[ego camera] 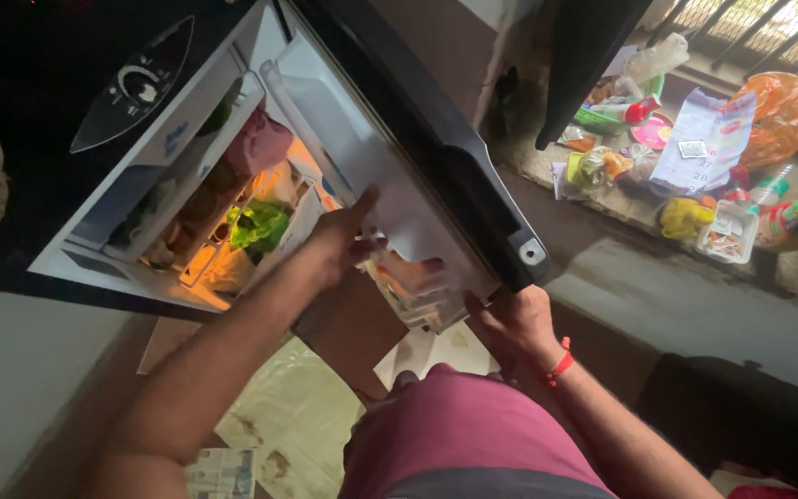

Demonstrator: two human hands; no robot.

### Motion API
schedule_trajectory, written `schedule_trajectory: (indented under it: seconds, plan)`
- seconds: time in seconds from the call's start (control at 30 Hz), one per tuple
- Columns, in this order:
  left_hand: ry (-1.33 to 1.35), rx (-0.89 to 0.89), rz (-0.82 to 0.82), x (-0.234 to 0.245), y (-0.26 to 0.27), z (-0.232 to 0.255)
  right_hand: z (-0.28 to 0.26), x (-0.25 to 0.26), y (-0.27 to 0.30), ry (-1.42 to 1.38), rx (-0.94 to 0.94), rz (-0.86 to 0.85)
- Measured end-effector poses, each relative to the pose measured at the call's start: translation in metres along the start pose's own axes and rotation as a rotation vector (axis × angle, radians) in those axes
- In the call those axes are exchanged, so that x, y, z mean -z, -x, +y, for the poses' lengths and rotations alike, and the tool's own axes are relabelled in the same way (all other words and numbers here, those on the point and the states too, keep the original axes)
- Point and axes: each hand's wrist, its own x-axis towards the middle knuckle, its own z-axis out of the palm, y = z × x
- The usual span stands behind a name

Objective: Emptying and organizing items from a refrigerator onto a windowsill.

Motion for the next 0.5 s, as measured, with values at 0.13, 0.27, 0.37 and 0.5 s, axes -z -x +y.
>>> schedule_trajectory:
  seconds: [0.13,0.27,0.37,0.5]
  plan:
    - [0.082,0.088,0.037,-0.001,0.001,0.001,-0.023,0.016,0.004,-0.145,0.074,0.049]
    - [0.061,0.122,-0.032,-0.009,-0.003,0.003,-0.030,0.020,0.005,-0.214,-0.041,0.046]
    - [0.003,0.096,0.011,-0.018,0.000,0.006,-0.019,0.015,0.004,-0.184,0.004,0.061]
    - [-0.029,-0.043,0.059,-0.029,0.013,0.015,-0.020,0.016,0.004,-0.205,0.034,0.105]
